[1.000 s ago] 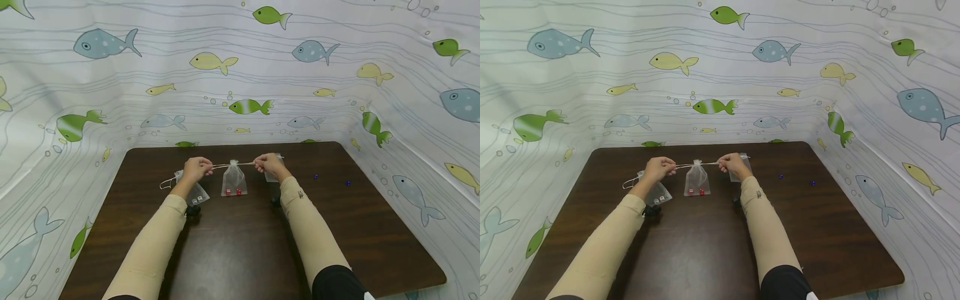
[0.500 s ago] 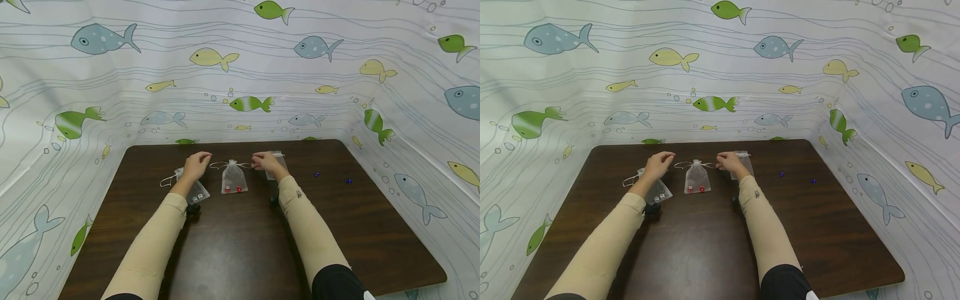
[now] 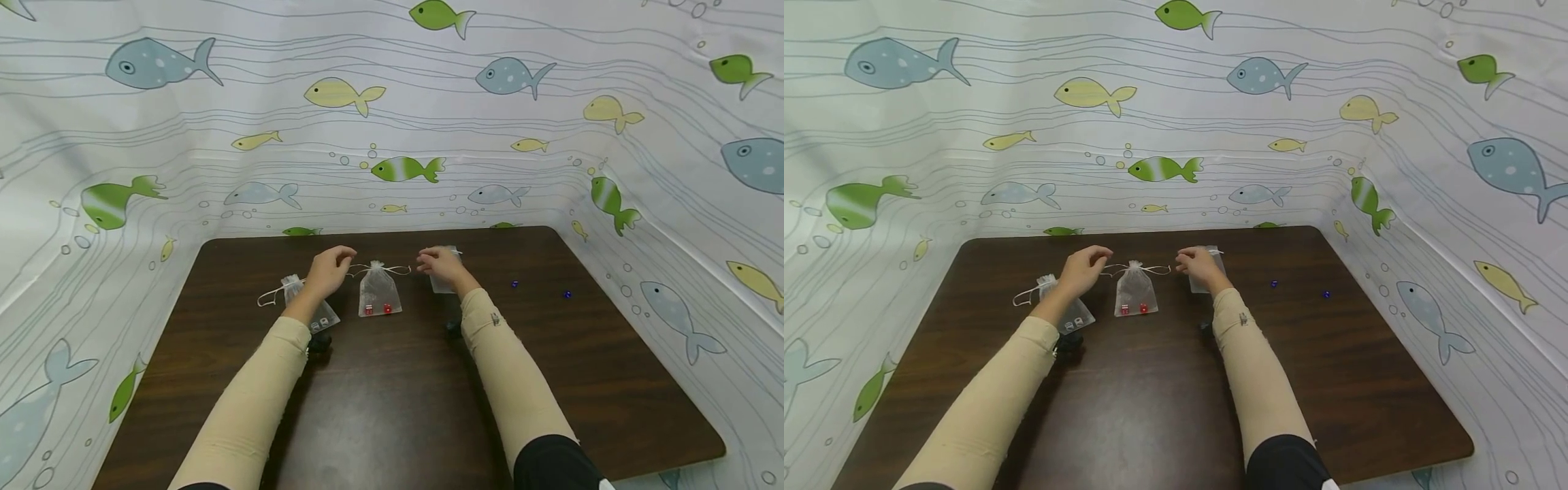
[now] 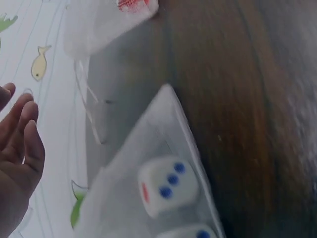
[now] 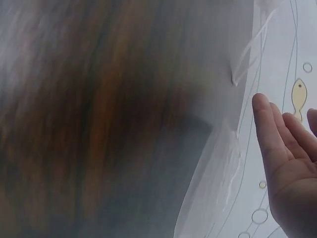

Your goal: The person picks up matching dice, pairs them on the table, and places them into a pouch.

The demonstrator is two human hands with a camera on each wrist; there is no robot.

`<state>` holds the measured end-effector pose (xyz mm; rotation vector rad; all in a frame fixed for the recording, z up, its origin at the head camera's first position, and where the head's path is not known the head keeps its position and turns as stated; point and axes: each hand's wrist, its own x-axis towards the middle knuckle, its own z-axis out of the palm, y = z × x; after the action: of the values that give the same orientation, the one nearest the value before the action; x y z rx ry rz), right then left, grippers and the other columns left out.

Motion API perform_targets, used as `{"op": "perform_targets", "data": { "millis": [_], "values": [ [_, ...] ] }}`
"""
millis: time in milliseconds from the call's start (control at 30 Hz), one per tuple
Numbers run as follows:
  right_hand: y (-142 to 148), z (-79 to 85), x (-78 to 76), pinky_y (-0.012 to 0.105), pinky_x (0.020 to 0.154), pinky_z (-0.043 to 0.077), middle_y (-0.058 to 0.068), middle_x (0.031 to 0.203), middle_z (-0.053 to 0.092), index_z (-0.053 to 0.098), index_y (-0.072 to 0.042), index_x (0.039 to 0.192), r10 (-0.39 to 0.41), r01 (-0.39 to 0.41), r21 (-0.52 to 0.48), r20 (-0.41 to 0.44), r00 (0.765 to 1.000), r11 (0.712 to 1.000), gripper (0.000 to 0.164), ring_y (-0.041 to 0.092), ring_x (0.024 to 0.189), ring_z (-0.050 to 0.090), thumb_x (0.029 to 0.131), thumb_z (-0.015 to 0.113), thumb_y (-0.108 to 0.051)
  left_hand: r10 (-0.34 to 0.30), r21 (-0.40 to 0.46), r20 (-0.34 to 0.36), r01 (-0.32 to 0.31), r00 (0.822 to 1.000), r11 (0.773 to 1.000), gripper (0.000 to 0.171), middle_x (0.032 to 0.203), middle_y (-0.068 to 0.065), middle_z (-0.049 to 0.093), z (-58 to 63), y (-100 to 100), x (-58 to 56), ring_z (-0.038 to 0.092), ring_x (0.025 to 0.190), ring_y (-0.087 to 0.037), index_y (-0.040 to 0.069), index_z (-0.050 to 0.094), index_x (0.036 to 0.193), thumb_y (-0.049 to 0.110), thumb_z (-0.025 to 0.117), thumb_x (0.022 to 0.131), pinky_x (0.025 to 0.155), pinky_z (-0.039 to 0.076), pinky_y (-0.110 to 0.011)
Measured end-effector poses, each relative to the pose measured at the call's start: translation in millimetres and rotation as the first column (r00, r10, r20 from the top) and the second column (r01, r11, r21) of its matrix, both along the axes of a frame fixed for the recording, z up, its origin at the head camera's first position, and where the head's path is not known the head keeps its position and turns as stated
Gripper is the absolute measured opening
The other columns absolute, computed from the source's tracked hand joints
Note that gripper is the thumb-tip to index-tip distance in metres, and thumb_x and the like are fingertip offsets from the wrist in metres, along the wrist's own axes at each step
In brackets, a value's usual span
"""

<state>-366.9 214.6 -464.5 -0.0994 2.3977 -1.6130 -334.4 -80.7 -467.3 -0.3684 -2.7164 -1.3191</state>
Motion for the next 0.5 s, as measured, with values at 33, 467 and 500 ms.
{"op": "perform_targets", "data": {
  "millis": [33,467,500],
  "values": [
    [4,-0.5,-0.1,0.041,0.103,0.05,0.025,0.138,0.057,0.046,0.007,0.147,-0.017,0.017,-0.004,-0.006,1.0,1.0,0.042,0.036,0.119,0.062,0.11,0.046,-0.013,-0.014,-0.004,-0.001,0.014,1.0,1.0,0.029,0.126,-0.014,0.068,0.8,3,-0.3,0.064,0.108,-0.032,0.005,0.065,0.131,0.015,0.05,0.108,0.085,0.052,-0.048],
    [48,-0.9,6.3,0.05,0.106,0.044,0.023,0.135,0.058,0.059,0.004,0.135,-0.32,0.323,0.097,-0.05,0.946,0.941,0.033,0.037,0.127,0.053,0.108,0.045,-0.01,-0.229,0.236,0.229,0.174,0.946,0.956,0.028,0.116,-0.023,0.069,15.6,48,-1.2,0.069,0.099,-0.03,-0.003,0.063,0.128,0.011,0.052,0.108,0.083,0.059,-0.039],
    [50,-1.3,6.9,0.05,0.107,0.043,0.022,0.138,0.055,0.059,0.003,0.136,-0.328,0.33,0.108,-0.037,0.944,0.938,0.034,0.037,0.13,0.05,0.109,0.045,-0.011,-0.237,0.24,0.243,0.178,0.941,0.954,0.029,0.118,-0.025,0.067,15.1,51,-1.4,0.069,0.101,-0.031,-0.004,0.062,0.129,0.011,0.051,0.108,0.084,0.058,-0.039]
  ]
}}
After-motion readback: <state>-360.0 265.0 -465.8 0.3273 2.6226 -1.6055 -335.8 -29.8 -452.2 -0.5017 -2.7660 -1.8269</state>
